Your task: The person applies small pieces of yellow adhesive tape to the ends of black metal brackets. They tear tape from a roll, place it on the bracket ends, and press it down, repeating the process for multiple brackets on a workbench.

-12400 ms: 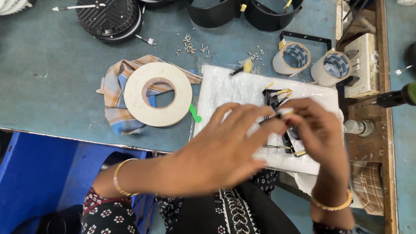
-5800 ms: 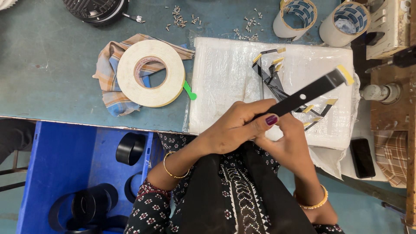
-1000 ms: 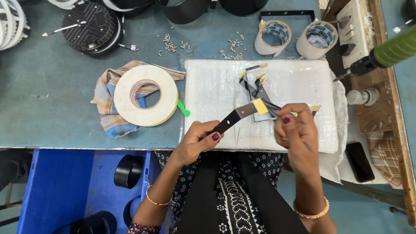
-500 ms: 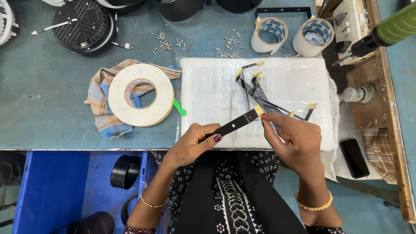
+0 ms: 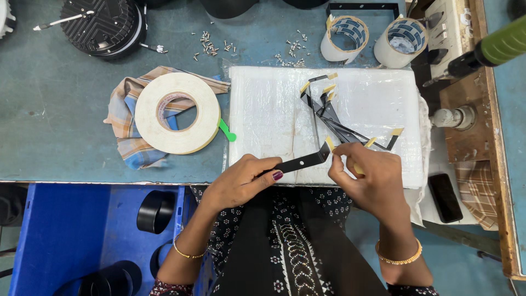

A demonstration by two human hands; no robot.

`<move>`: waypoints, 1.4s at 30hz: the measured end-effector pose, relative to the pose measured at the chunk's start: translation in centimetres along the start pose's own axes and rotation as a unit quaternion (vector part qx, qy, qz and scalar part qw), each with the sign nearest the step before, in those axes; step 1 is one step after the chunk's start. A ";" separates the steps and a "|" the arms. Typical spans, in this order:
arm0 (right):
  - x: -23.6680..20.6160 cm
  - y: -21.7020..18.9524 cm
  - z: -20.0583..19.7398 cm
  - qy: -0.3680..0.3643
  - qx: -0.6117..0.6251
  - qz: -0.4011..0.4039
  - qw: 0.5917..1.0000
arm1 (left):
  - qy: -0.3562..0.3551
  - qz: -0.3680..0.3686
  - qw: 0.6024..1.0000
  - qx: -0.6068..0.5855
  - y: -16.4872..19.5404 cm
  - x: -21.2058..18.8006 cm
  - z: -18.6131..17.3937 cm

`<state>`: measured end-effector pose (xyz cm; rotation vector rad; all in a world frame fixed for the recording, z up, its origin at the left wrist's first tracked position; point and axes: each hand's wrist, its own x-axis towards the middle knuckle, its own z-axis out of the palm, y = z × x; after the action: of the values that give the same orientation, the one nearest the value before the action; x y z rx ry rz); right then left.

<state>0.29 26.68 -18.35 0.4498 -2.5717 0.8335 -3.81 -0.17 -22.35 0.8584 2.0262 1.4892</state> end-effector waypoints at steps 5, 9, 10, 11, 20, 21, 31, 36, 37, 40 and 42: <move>-1.0 1.4 0.3 -0.025 0.253 0.172 0.952 | 0.002 0.014 0.999 0.030 0.4 0.0 0.0; -1.3 2.3 0.3 -0.047 0.348 0.213 0.912 | 0.005 0.008 0.999 0.037 0.5 0.0 0.0; -1.3 2.4 0.1 -0.050 0.342 0.214 0.914 | 0.004 0.011 0.999 0.038 0.5 -0.1 -0.1; -1.4 2.3 -0.1 -0.054 0.337 0.215 0.915 | 0.004 0.014 0.999 0.039 0.5 -0.1 -0.1; -1.0 -0.1 -1.5 -0.036 0.143 0.152 0.977 | 0.015 0.014 0.999 0.028 0.5 0.2 0.2; -1.0 -0.4 -1.5 -0.026 0.118 0.146 0.982 | 0.015 0.010 0.999 0.027 0.5 0.2 0.3; -1.1 -1.0 -0.5 0.008 0.051 0.117 0.992 | 0.017 0.008 0.999 0.045 0.4 0.3 0.3; -1.7 0.0 -0.2 0.010 0.122 0.163 0.979 | 0.013 0.025 0.997 0.068 0.6 0.4 0.4; -1.8 0.3 -0.2 0.002 0.186 0.186 0.965 | 0.011 0.025 0.997 0.069 0.6 0.4 0.4; -2.2 1.4 0.0 -0.019 0.343 0.246 0.906 | 0.002 0.036 0.997 0.070 0.7 0.3 0.2; -2.5 2.1 0.2 -0.030 0.403 0.280 0.871 | 0.000 0.046 0.996 0.073 0.8 0.2 0.2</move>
<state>1.53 28.66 -20.65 -0.0885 -2.3022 2.1432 -3.67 0.31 -21.64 1.0220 2.1434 1.4006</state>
